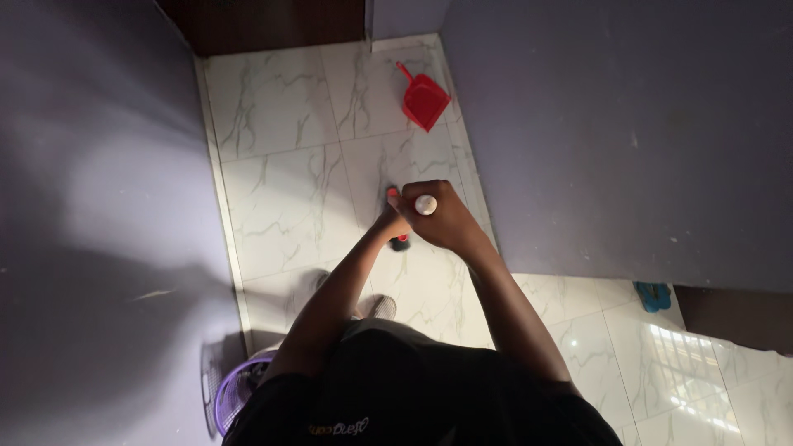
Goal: The person sweeps the tiled floor using a broom and a red dustpan, navigating around furniture in a room.
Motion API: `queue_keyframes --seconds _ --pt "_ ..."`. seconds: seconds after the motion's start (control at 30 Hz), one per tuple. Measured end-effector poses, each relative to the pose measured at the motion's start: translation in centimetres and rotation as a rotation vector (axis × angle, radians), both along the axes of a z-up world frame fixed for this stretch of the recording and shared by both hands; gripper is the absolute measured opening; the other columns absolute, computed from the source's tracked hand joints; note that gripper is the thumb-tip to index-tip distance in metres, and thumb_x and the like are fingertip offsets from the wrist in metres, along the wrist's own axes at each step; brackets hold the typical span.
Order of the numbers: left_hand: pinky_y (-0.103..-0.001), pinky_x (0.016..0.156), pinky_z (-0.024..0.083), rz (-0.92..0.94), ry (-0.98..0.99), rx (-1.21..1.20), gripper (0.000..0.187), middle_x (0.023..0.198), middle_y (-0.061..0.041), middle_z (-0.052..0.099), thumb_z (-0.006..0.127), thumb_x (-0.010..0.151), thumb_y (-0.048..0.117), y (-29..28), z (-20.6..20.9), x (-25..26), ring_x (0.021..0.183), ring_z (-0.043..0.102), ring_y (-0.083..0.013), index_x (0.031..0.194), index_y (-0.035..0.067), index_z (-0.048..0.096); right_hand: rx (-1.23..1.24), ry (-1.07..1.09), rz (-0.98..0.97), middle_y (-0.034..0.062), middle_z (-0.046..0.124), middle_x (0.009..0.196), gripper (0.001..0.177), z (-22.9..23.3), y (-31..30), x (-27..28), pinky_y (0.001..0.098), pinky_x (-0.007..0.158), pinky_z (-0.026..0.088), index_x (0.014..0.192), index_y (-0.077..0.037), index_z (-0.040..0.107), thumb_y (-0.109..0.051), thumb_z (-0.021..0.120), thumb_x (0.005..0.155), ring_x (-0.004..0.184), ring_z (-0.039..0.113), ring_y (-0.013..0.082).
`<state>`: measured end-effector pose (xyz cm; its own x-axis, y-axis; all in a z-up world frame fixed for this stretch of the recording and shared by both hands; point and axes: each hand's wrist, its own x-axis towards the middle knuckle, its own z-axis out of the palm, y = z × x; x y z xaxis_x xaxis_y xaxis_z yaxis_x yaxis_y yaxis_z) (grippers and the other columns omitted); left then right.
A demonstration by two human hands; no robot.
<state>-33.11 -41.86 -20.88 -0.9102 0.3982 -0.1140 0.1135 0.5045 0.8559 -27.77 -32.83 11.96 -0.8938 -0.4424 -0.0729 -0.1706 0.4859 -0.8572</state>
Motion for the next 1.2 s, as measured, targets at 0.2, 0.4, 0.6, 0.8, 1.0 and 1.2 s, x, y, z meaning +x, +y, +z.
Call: queue_keyframes --seconds 0.2,0.4,0.6,0.8,1.0,1.2 --pt "-0.04 0.081 0.054 -0.044 0.108 0.023 0.027 0.109 -0.013 0.072 0.069 0.089 0.025 -4.4 7.4 -2.6 0.102 0.069 -0.0289 0.112 0.009 0.069 -0.12 0.181 0.1 0.0059 0.071 0.07 0.019 4.7 -3.2 -1.2 0.0306 0.067 0.053 0.084 -0.002 0.072 -0.019 0.073 0.093 0.065 0.066 0.0128" --pt "-0.042 0.083 0.055 0.084 -0.232 -0.207 0.021 0.102 -0.013 0.077 0.066 0.092 0.029 -13.3 15.4 -5.2 0.096 0.073 -0.0308 0.096 0.012 0.078 -0.118 0.073 -0.054 0.007 0.071 0.067 0.026 6.1 -7.3 -4.6 0.03 0.059 0.05 0.078 -0.001 0.073 -0.02 0.074 0.096 0.062 0.065 0.0143" --pt "-0.047 0.076 0.053 0.322 0.032 -0.207 0.026 0.09 -0.02 0.071 0.081 0.08 0.027 -24.6 3.5 -10.2 0.089 0.068 -0.0384 0.089 0.005 0.07 -0.401 0.06 0.204 0.0079 0.074 0.089 0.017 -3.0 -13.5 -12.1 0.0294 0.071 0.058 0.102 -0.001 0.075 0.001 0.064 0.088 0.079 0.07 0.0147" --pt "-0.047 0.076 0.055 0.37 0.06 -0.157 0.019 0.089 -0.02 0.072 0.077 0.078 0.02 -29.2 -6.8 -13.9 0.087 0.07 -0.0379 0.088 0.004 0.071 -0.246 -0.067 0.118 0.0052 0.071 0.082 0.012 -9.8 -19.0 -15.3 0.0304 0.071 0.055 0.1 -0.006 0.074 0.0 0.069 0.091 0.078 0.067 0.0138" --pt "-0.044 0.081 0.057 0.165 0.016 0.003 0.018 0.098 -0.018 0.075 0.059 0.087 0.012 -20.3 -6.9 -17.8 0.097 0.072 -0.0352 0.098 0.009 0.072 -0.097 -0.127 -0.152 0.0061 0.065 0.065 0.027 -6.1 -15.4 -17.9 0.0308 0.063 0.049 0.076 -0.003 0.068 -0.022 0.073 0.094 0.064 0.059 0.0122" --pt "-0.042 0.078 0.054 -0.129 0.037 0.087 0.024 0.099 -0.018 0.074 0.07 0.084 0.013 -14.9 0.3 -19.1 0.096 0.069 -0.034 0.106 0.005 0.069 0.02 -0.046 -0.264 0.0092 0.06 0.062 0.03 0.5 -15.5 -18.2 0.0325 0.06 0.048 0.073 -0.002 0.065 -0.024 0.071 0.093 0.061 0.053 0.0137"
